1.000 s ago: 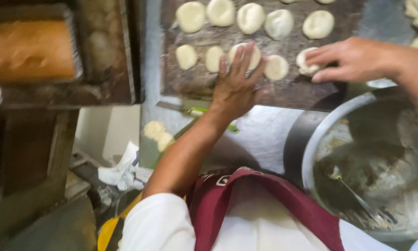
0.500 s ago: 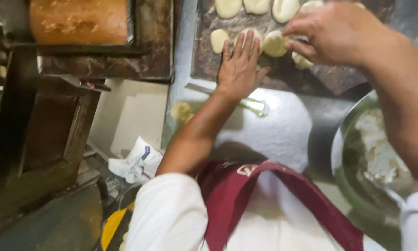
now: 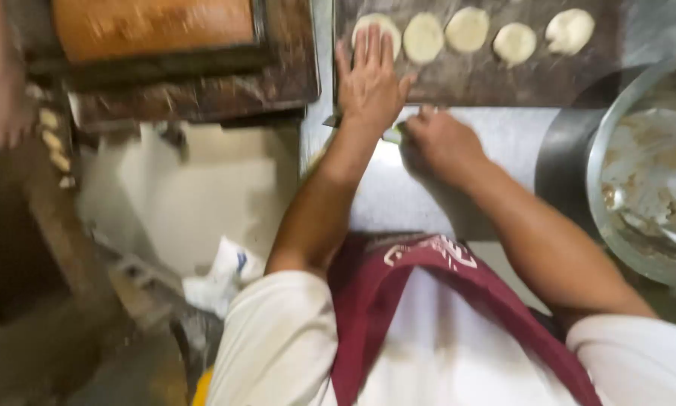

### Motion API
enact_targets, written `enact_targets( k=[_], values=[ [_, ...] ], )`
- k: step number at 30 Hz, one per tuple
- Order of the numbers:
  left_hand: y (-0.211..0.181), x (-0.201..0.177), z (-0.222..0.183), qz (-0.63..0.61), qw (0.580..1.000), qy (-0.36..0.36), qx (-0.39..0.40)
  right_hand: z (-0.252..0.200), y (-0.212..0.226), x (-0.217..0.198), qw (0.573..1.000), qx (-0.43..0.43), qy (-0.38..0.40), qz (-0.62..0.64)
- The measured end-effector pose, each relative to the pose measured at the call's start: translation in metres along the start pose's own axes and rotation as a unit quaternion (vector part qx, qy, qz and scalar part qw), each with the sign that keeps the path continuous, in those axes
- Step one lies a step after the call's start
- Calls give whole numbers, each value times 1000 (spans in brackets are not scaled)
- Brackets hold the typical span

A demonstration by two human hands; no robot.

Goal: Filling and sealing small dough portions with a mixture and placing them on a baking tray

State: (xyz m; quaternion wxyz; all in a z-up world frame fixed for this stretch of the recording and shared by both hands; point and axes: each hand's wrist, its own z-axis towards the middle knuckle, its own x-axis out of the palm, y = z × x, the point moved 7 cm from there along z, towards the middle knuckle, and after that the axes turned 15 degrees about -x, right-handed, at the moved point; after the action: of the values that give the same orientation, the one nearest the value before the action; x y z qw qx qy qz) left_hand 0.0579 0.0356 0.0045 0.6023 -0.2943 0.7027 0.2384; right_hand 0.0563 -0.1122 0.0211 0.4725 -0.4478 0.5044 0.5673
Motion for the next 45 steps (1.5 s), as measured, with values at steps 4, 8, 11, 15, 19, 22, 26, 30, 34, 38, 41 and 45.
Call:
enact_targets(
  k=[4, 8, 11, 15, 19, 22, 26, 30, 34, 38, 41, 45],
  values=[
    [6, -14, -11, -72, 997, 17, 5, -54, 4, 7, 967, 157, 182, 91],
    [-19, -22, -13, -162, 959, -198, 123, -140, 14, -13, 898, 309, 214, 230],
    [-52, -22, 2, -6, 985, -68, 156, -214, 11, 14, 892, 327, 52, 308],
    [-55, -4, 2, 13, 991, 88, 104, -206, 16, -30, 804, 424, -31, 416],
    [-59, -17, -36, -35, 987, -47, 152, -207, -4, -54, 809, 414, -78, 410],
    [-79, 16, -71, -45, 974, -85, 205, -209, -4, -67, 821, 345, -131, 435],
    [-88, 27, -80, -127, 966, -42, 223, -197, -15, -75, 830, 277, -166, 455],
    [-88, 6, -93, -120, 964, -34, 234, -179, -15, -78, 807, 241, -241, 483],
    [-99, 24, -100, -158, 959, -32, 233, -189, -13, -63, 773, 248, -306, 497],
    [-161, -21, -94, 11, 930, -85, 357, -203, -10, -39, 649, 325, -383, 572],
    [-194, 18, -59, 59, 944, 61, 318, -207, -4, -41, 627, 319, -430, 566],
    [-190, 9, -55, 58, 951, 44, 302, -213, -4, -45, 634, 317, -449, 544]
  ],
)
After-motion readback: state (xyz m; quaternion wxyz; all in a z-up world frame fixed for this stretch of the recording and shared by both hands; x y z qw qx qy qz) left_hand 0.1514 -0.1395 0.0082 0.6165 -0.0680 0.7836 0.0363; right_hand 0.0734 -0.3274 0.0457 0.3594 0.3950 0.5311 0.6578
